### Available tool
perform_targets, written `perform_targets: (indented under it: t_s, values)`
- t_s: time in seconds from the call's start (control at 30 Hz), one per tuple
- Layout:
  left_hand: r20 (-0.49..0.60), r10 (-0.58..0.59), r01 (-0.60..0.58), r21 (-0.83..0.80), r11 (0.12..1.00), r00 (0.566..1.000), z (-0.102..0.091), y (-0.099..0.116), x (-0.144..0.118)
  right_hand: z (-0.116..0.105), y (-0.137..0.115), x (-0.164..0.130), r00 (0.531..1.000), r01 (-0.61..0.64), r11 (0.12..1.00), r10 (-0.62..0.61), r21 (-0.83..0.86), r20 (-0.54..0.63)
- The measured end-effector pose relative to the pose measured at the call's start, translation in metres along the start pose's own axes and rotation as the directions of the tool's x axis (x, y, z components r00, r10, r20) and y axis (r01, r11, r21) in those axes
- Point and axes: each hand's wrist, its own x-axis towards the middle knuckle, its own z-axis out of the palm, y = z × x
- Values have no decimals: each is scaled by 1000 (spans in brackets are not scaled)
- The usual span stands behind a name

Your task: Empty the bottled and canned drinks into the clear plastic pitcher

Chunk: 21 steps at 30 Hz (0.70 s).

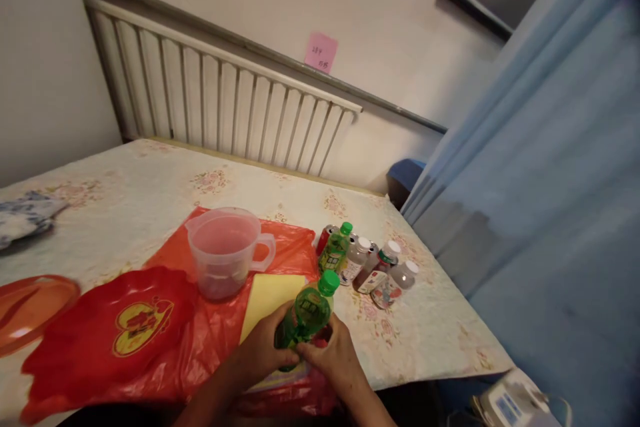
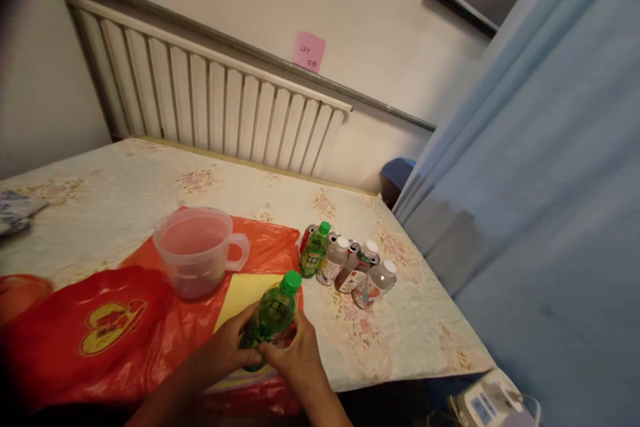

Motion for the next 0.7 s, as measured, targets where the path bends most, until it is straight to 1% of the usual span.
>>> perform_targets:
  t_s: [0.07, 0.1, 0.2, 0.23, 0.37, 0.47, 0.57, 0.7]
  values:
    - [-76, 7, 2, 125, 992, 997, 10, -5, 1, -15, 4, -3, 999, 10, 1000, -10, 2, -44]
    - [-135, 8, 20, 208, 978, 991, 14, -9, 0, -23, 8, -4, 997, 12, 1000, -12, -4, -79]
    - [-298, 49, 95, 451, 887, 953, 22, -24, -7, -50, 27, -5, 980, 18, 999, -27, -45, -196]
    - [-321, 80, 98, 504, 858, 944, 24, -29, -11, -60, 34, -5, 973, 21, 998, -34, -58, -230]
    - [-356, 166, 102, 625, 774, 920, 29, -42, -26, -94, 62, -2, 941, 21, 996, -50, -90, -334]
    - [-391, 210, 125, 677, 725, 896, 31, -49, -33, -113, 80, 4, 914, 18, 996, -53, -89, -403]
    - [-366, 248, 110, 727, 677, 897, 32, -55, -36, -123, 97, 13, 880, 2, 995, -49, -99, -473]
    - [-369, 306, 106, 772, 627, 877, 35, -59, -36, -130, 117, 29, 863, 20, 991, -84, -134, -499]
